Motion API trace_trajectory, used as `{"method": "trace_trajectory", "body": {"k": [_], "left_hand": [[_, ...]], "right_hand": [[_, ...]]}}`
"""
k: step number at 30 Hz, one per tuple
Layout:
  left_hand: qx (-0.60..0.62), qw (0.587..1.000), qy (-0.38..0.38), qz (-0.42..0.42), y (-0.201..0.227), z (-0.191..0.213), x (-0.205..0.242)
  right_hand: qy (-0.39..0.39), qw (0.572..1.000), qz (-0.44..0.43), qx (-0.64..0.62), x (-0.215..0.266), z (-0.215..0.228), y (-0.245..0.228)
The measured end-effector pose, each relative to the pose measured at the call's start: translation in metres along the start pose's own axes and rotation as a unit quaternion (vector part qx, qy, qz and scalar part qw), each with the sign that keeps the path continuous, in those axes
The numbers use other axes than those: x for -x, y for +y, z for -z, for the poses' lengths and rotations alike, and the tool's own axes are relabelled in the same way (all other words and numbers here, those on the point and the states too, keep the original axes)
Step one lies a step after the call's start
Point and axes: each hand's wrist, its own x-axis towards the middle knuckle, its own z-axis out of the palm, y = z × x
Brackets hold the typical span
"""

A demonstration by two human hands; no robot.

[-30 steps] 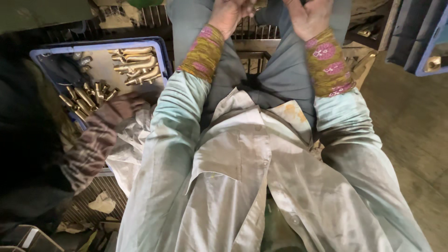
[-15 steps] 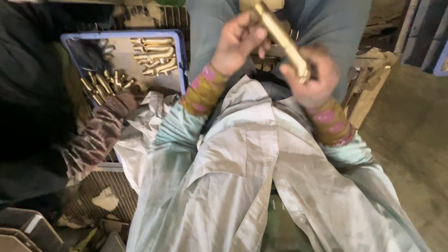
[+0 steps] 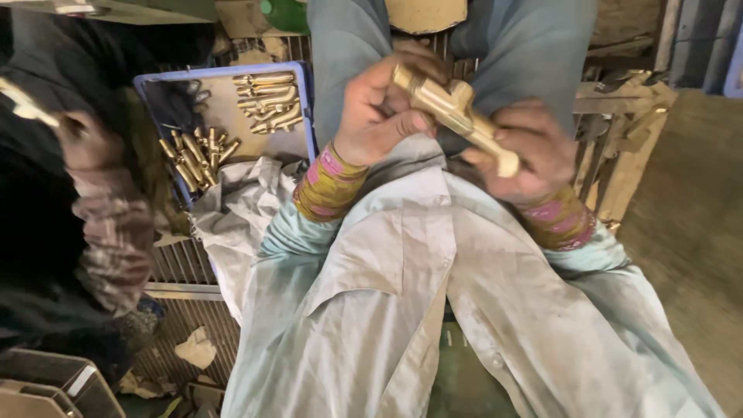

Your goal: The person sits on the floor and repeatedly picks up brass pipe fittings from a blue tray, assembles them by hand, and places the completed units back into the tray. The process involves picking, joining, and returning the fittings in a continuous loop.

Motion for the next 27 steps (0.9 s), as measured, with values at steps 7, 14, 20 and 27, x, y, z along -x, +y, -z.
{"method": "trace_trajectory", "body": {"k": [7,14,20,27], "left_hand": [[-0.166,0.983,0.01,-0.078,0.023,-0.016,0.008],[-0.214,0.972,0.02,-0.092,0.034,-0.023,0.01],[-0.196,0.974,0.067,-0.098,0.024,-0.032,0.014],[-0.131,0.985,0.059,-0.095,0.021,-0.031,0.012]], "right_hand": [[0.012,1.0,-0.019,-0.02,-0.007,0.02,-0.009],[0.018,0.999,0.006,-0.042,-0.018,0.021,-0.015],[0.001,0.999,0.04,0.016,-0.013,0.022,-0.017],[-0.028,0.998,0.046,0.021,-0.009,0.014,-0.01]]}}
